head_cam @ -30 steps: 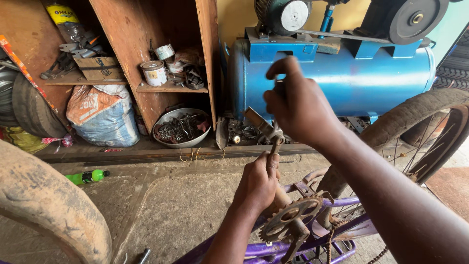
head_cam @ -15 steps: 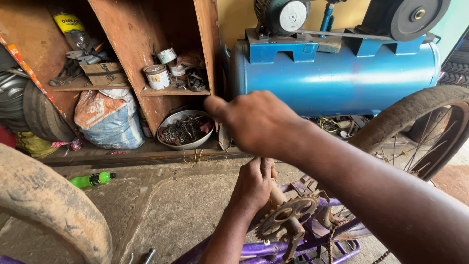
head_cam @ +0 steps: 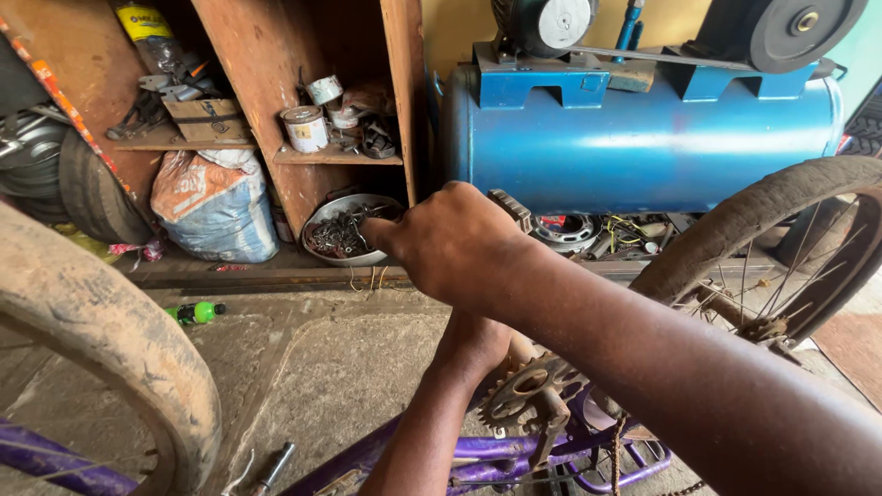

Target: The person uses a wrench and a hammer to loosen and remove parts from a bicycle pedal assembly. The person then handles small metal components while working on the pedal axle.

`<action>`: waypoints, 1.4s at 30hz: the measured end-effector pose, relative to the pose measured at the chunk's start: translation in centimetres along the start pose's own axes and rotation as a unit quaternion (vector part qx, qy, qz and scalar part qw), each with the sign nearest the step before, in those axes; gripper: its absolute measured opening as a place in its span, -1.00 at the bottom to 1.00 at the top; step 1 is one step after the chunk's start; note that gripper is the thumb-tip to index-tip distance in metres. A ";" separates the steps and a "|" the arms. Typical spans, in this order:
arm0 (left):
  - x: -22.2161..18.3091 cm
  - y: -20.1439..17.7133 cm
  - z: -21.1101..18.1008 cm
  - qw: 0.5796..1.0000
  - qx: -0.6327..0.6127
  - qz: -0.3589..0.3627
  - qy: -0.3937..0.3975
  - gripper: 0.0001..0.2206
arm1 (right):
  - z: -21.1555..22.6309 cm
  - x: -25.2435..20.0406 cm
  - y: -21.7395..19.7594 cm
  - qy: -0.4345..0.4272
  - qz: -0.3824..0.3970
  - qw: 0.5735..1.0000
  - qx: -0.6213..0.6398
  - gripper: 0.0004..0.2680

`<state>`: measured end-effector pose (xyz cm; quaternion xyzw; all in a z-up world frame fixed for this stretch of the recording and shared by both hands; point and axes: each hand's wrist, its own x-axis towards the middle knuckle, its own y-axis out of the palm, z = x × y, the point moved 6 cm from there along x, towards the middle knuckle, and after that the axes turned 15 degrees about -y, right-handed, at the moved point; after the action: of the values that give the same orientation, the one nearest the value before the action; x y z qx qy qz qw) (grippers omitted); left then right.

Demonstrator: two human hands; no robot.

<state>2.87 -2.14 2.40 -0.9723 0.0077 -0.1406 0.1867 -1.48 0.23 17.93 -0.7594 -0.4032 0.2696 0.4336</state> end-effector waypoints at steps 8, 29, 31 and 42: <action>-0.2 -0.1 -0.5 0.999 0.009 0.014 -0.036 -0.76 | -1.8 -1.6 1.4 -0.008 -0.334 0.913 0.233 -0.81; -0.6 0.9 -0.5 0.990 0.044 0.064 -0.115 -0.64 | -0.3 -0.3 2.4 -0.022 -0.207 0.936 0.284 -0.76; 0.0 1.2 -0.8 0.989 0.053 0.066 -0.124 -0.62 | -2.8 -2.2 0.4 -0.097 -0.376 0.863 0.323 -0.78; 0.1 1.6 -0.4 0.990 0.050 0.059 -0.122 -0.58 | -15.0 -14.1 12.9 0.093 -0.640 0.079 0.759 -0.70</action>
<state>2.86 -3.76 2.21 -0.9695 0.0349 -0.0101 0.2423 7.34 -22.18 14.62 0.5022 -0.2731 -0.0209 0.8202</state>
